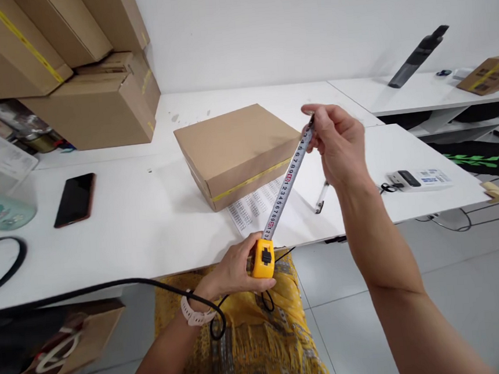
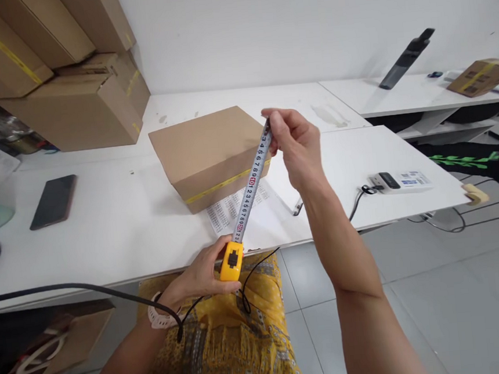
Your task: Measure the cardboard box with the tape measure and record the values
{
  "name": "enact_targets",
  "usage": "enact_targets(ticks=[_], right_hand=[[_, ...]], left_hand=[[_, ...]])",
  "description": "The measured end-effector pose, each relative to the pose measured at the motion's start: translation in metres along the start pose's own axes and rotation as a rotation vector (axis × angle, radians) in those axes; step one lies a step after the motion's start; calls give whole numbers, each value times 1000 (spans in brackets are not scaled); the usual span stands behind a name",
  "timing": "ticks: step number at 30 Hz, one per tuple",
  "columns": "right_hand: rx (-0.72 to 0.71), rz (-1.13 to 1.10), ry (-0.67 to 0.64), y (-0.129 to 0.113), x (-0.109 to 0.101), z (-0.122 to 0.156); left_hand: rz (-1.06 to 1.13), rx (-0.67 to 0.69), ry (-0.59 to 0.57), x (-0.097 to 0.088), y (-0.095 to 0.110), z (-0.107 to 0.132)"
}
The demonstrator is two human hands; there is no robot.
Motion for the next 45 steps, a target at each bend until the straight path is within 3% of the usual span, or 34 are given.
enact_targets(ticks=[3, 6, 9, 13, 14, 16, 18, 20, 23, 25, 30, 33, 36, 40, 43, 45], right_hand=[[-26, -156, 92, -19, -14, 10], [-31, -224, 125, -28, -8, 41], [30, -200, 13, -29, 17, 84], [20, -61, -242, -22, 46, 121], [22, 4, -228, -15, 44, 121], [99, 184, -69, 10, 25, 113], [271, 434, 122, 46, -2, 103], [461, 692, 158, 83, -22, 95], [671, 885, 47, 125, -32, 93], [734, 936, -28, 138, -31, 95], [692, 929, -103, 145, -34, 99], [637, 896, -72, 148, -46, 103], [688, 916, -51, 154, -60, 108], [692, 979, -167, 157, -65, 106], [674, 859, -109, 151, -70, 105], [661, 555, 13, 139, -76, 111]], left_hand=[[31, 20, 14, 6, 1, 4], [169, 65, 126, 10, 1, 14], [245, 132, 303, 7, 4, 27], [108, 282, 477, -15, 24, 40], [51, 320, 521, -26, 32, 42], [-75, 422, 629, -51, 49, 44], [-212, 538, 743, -79, 70, 43], [-377, 588, 812, -107, 90, 36], [-579, 508, 790, -141, 112, 7], [-669, 397, 745, -156, 115, -18], [-805, 165, 588, -168, 91, -64], [-779, 215, 559, -171, 77, -68], [-742, 312, 499, -182, 69, -69], [-720, 386, 395, -207, 64, -74], [-777, 419, 471, -212, 67, -68], [-822, 518, 586, -197, 71, -54]])
Point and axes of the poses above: each hand's wrist, its own z-axis away from the middle knuckle, its own x-axis out of the palm, y = z × x, the point moved 5 cm from there along -z, towards the middle knuckle, and after that the axes turned 5 degrees about -y, right-handed, at the moved point
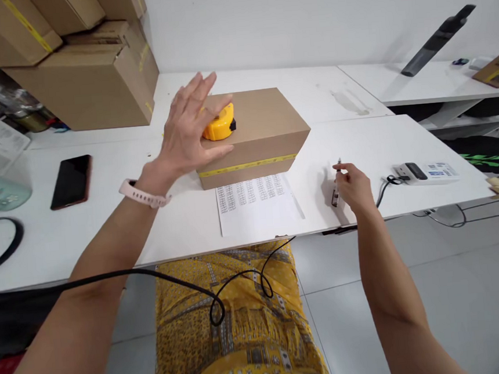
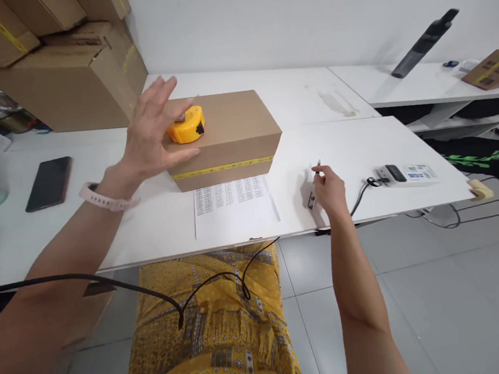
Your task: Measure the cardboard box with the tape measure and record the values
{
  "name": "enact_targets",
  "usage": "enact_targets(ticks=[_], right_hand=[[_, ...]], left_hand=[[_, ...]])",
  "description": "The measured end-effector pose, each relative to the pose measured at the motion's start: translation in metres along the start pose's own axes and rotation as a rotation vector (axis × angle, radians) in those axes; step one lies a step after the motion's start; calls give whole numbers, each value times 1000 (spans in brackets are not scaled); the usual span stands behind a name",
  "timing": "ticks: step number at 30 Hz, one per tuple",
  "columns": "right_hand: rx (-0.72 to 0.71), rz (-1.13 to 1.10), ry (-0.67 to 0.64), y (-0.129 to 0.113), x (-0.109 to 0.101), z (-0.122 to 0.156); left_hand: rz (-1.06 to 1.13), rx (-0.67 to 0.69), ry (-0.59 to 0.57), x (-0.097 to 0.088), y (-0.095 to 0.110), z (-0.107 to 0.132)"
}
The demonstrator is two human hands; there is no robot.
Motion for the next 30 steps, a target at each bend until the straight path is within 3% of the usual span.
enact_targets(ticks=[2, 3, 6, 9, 12, 15, 19, 21, 24, 30], right_hand=[[-43, -405, -37, -6, -8, 19], [-86, -575, -72, -11, -11, 31], [-216, -811, -117, -35, -19, 72], [-282, -914, -116, -61, -12, 106], [-285, -983, -141, -84, 13, 123], [-204, -947, -212, -99, 46, 125], [-111, -885, -447, -111, 87, 121], [-67, -828, -498, -114, 101, 118], [-34, -723, -476, -119, 117, 112], [-153, -586, -380, -133, 136, 100]], left_hand=[[26, 98, 80, 5, 24, 22], [84, 147, 55, 12, 36, 35], [264, 93, -320, 52, 51, 72], [304, -90, -696, 93, 40, 101], [300, -161, -840, 115, 26, 111], [306, -157, -851, 122, 22, 107], [329, -156, -826, 119, 24, 99], [357, -190, -796, 116, 22, 97], [401, -240, -756, 115, 19, 95], [486, -230, -688, 116, 19, 97]])
Point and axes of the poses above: each hand's wrist, its own z-axis away from the middle knuckle, its own x-axis out of the palm, y = z × x, the point moved 5 cm from there along -z, towards the middle knuckle, and after that the axes turned 5 degrees about -y, right-handed, at the moved point
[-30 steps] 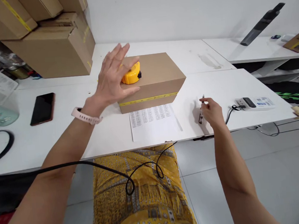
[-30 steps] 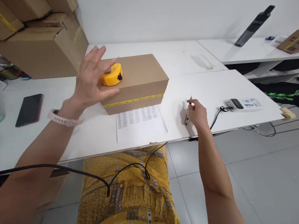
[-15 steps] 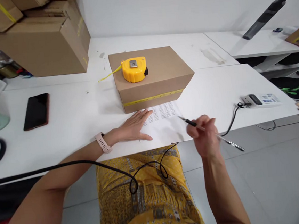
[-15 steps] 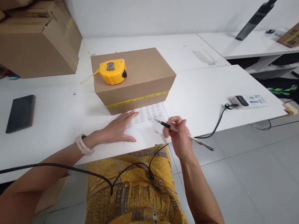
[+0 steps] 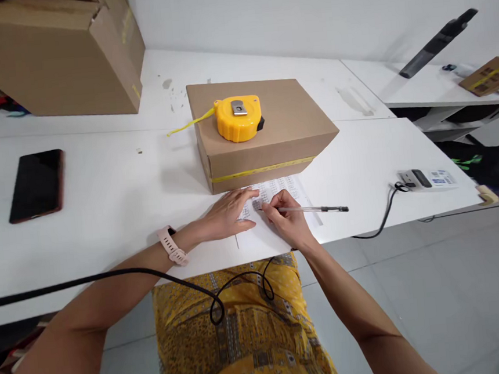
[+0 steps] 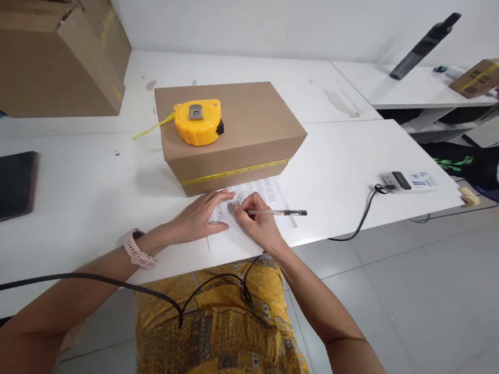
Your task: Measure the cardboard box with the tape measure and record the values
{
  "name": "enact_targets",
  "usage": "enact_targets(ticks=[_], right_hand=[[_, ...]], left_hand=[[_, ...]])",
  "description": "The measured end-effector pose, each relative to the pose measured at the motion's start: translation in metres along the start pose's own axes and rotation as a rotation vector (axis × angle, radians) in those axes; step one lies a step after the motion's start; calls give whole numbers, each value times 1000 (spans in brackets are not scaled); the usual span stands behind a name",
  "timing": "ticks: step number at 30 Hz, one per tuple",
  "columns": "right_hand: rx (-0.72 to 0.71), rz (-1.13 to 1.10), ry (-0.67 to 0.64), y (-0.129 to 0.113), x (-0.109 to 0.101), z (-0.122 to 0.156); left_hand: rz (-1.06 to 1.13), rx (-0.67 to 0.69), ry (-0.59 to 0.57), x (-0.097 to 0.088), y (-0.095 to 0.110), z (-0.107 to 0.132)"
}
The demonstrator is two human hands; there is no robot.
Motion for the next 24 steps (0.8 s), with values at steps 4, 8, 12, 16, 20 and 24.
enact_targets(ticks=[4, 8, 12, 16, 20, 24], right_hand=[[-47, 85, 80, -5, 6, -6], [-50, 102, 124, -4, 8, -5], [-46, 132, 129, 1, 7, -4], [-45, 149, 133, 3, 6, -4], [-44, 173, 130, 3, 7, -5], [-57, 200, 125, 2, 7, -5]], left_hand=[[21, 16, 16, 4, -2, 0], [13, 20, 11, 5, -4, 0], [-12, 10, -2, 3, -4, -1], [-40, -8, -25, 2, -3, -1], [-48, -5, -10, 2, -3, 0], [-45, -2, 4, 4, -4, 0]])
Point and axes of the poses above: each hand's wrist, its own z-axis away from the middle knuckle, its own x-axis out of the palm, y = z × x, the point moved 5 cm from there along -z, towards the middle knuckle, and after that the axes turned 5 degrees about -y, right-handed, at the moved point
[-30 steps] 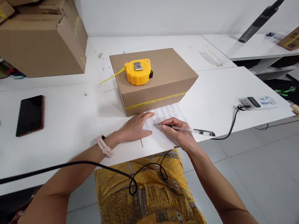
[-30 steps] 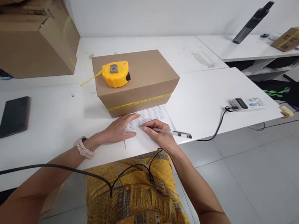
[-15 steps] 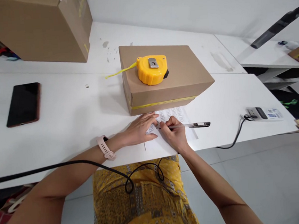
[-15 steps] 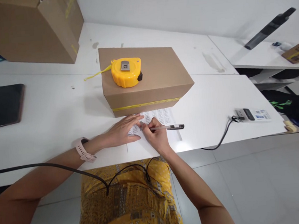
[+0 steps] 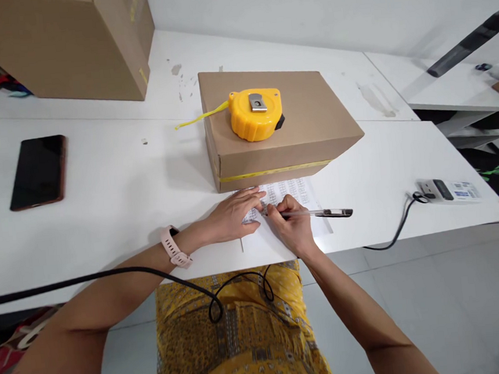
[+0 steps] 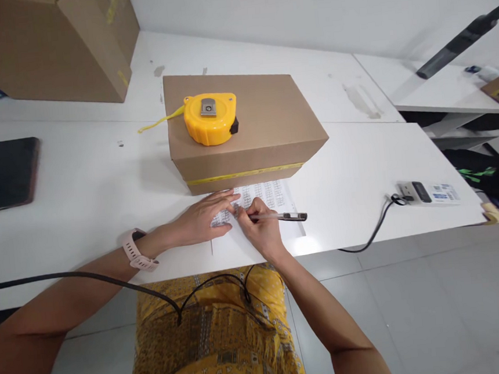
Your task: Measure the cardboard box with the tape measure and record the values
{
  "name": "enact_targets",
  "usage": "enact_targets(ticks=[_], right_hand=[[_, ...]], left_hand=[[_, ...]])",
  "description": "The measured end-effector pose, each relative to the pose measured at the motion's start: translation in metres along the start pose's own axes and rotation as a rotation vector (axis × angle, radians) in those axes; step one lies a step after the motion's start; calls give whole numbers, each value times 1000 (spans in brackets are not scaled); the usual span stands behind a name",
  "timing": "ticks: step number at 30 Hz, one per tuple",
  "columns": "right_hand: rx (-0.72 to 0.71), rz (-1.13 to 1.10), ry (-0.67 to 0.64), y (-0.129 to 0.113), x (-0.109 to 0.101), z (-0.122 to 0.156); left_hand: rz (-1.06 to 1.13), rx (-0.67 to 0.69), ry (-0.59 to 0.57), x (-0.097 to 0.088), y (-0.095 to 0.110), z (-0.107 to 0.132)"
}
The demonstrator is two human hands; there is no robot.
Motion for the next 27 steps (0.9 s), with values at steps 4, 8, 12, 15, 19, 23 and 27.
enact_targets(ticks=[4, 8, 12, 15, 19, 23, 27], right_hand=[[3, -26, -5, -1, 0, 0], [22, -56, 9, -2, 0, 0], [27, -72, 34, 0, -2, 0], [25, -70, 31, 1, -2, 0], [18, -67, 30, 3, -2, 0], [1, -69, 28, 3, -2, 0], [-3, -55, 35, 2, -1, 0]], left_hand=[[2, 2, 10, 0, 0, 0], [8, -4, 7, 0, 0, 0], [9, -8, 3, 1, -1, 0], [6, -8, 2, 0, -1, 1], [9, -6, -3, 0, 0, 1], [8, -8, -7, -1, 1, 1], [10, -19, -13, 0, 1, 0]])
Point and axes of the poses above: each hand's wrist, its own z-axis away from the middle knuckle, its own x-axis out of the palm, y = z × x, the point moved 5 cm from there along -z, towards the middle knuckle, and after that the axes turned 5 degrees about -y, right-handed, at the moved point
